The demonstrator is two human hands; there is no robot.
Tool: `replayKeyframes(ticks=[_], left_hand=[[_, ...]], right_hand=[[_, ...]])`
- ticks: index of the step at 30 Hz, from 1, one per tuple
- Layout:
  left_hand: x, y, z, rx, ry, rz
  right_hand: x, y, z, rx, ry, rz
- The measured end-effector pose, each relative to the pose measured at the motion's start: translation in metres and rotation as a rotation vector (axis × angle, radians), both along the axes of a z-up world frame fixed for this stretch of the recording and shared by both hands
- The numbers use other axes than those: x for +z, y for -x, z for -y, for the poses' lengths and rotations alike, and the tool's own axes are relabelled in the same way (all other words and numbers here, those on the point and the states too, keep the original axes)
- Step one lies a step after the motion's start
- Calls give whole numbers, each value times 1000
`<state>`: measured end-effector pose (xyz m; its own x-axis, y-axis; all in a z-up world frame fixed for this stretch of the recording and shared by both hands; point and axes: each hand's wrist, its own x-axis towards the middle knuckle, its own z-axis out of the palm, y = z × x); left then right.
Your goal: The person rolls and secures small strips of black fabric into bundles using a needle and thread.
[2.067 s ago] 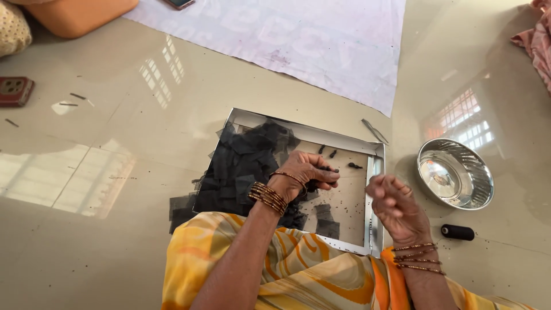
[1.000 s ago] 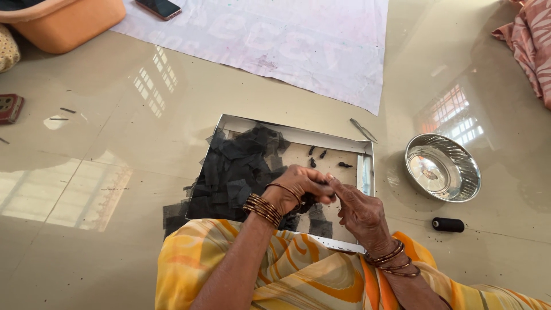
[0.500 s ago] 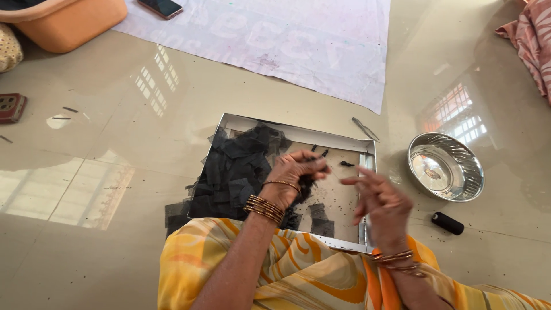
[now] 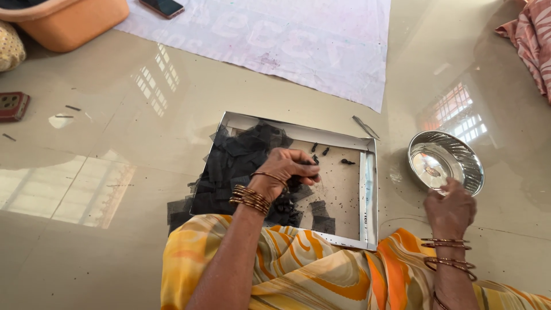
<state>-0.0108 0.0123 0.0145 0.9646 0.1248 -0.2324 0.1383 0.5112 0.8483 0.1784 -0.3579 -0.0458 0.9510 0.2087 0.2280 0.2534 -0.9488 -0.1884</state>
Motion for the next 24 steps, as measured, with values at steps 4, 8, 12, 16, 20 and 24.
replayKeyframes(ticks=[4, 8, 12, 16, 20, 24], left_hand=[[-12, -8, 16, -150, -45, 51], [-27, -14, 21, -106, -31, 63], [-12, -6, 12, -53, 19, 55], [-10, -11, 20, -98, 17, 44], [-11, -11, 26, -118, 13, 76], [-16, -12, 32, -80, 8, 62]], right_hand=[[81, 77, -79, 449, -766, -326], [66, 114, -137, 616, -785, -1086], [38, 111, -124, 458, -816, -1122], [69, 108, -125, 534, -1519, -1067], [88, 111, -139, 327, -1745, -1091], [30, 90, -126, 408, -1615, -1215]])
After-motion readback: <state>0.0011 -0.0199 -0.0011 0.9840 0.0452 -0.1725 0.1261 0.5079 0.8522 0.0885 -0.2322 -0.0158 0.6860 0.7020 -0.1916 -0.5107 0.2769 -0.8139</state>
